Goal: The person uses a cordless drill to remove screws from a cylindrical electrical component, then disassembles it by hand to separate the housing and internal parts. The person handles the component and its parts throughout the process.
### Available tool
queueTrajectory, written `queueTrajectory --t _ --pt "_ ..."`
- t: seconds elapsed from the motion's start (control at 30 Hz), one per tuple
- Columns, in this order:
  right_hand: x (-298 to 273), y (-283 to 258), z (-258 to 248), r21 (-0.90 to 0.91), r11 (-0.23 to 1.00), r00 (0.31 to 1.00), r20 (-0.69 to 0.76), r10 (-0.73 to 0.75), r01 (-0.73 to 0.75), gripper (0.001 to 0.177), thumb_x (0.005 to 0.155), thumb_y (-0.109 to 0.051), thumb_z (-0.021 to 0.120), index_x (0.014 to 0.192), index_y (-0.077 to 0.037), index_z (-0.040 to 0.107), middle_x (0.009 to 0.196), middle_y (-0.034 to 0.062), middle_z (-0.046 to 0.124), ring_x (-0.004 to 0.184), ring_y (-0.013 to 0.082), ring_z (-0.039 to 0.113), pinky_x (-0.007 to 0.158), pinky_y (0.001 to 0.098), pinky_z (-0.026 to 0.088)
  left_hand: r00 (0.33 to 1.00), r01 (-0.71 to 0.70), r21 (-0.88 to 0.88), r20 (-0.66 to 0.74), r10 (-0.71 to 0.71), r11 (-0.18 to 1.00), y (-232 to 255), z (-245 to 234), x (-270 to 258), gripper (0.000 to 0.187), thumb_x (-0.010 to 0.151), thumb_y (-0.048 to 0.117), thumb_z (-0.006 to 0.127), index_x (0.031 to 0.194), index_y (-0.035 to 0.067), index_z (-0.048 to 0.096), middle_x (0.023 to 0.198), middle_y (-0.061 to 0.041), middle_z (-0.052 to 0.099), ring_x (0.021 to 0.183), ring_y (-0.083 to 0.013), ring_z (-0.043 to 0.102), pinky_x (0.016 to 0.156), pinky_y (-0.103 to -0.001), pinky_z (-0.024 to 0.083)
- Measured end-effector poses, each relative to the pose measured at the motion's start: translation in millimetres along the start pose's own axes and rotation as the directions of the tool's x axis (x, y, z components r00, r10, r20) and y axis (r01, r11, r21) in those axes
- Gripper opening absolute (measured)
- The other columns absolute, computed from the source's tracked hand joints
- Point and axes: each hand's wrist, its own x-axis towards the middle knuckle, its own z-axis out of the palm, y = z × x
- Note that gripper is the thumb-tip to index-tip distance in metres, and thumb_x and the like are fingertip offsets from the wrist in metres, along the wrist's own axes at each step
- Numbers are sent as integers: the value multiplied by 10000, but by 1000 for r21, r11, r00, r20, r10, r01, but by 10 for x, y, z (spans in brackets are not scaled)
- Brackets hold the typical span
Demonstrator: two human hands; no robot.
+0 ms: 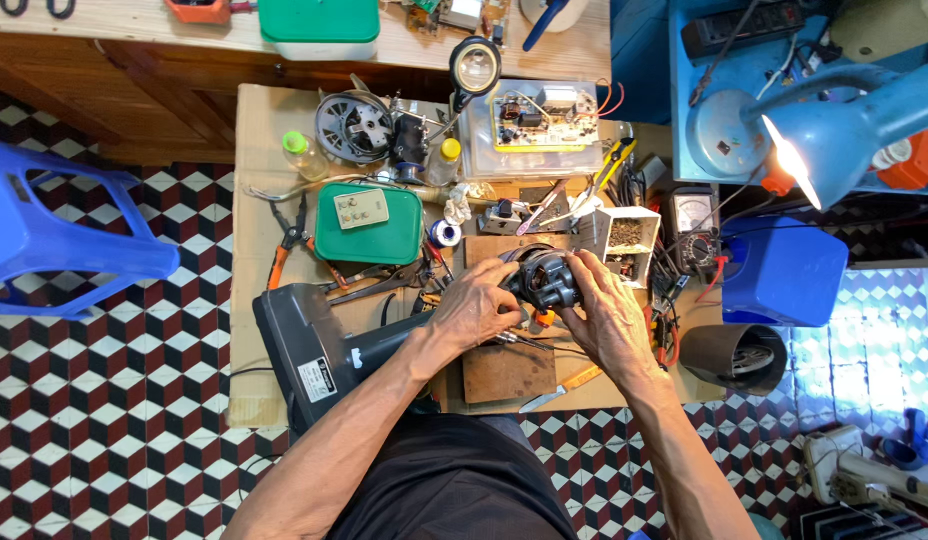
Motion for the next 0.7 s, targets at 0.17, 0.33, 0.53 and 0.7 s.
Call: queueTrajectory --t 0.17,0.33,0.53,0.7 --pt "8 -64 -20 -21 999 999 33 34 -33 809 752 -214 826 1447 -12 464 1462 213 481 1265 393 538 1034 470 444 996 93 -139 7 -93 986 108 95 140 493 715 279 890 1064 67 614 1444 -115 577 1289 -324 607 1067 -440 522" --pt "-3 -100 3 21 997 997 31 67 -68 737 791 -191 810 1438 -41 490 1466 193 513 1294 381 545 1064 449 457 998 63 -38 -17 -64 997 73 101 239 998 631 93 829 1519 123 374 1531 -172 454 1347 -360 524 1117 -448 459" --pt "-3 -94 7 77 995 998 31 58 -61 690 830 -175 772 1426 -6 470 1485 232 504 1259 414 591 1024 447 511 991 115 36 59 -117 993 109 105 347 1018 685 127 879 1558 163 357 1535 -125 484 1360 -365 503 1103 -459 440" --pt "41 -83 -7 62 993 991 100 89 -96 690 831 -166 762 1425 13 458 1484 254 486 1183 433 627 962 444 548 993 113 -47 36 -112 992 96 101 392 978 642 130 890 1494 113 411 1445 -138 575 1291 -355 576 1086 -429 474"
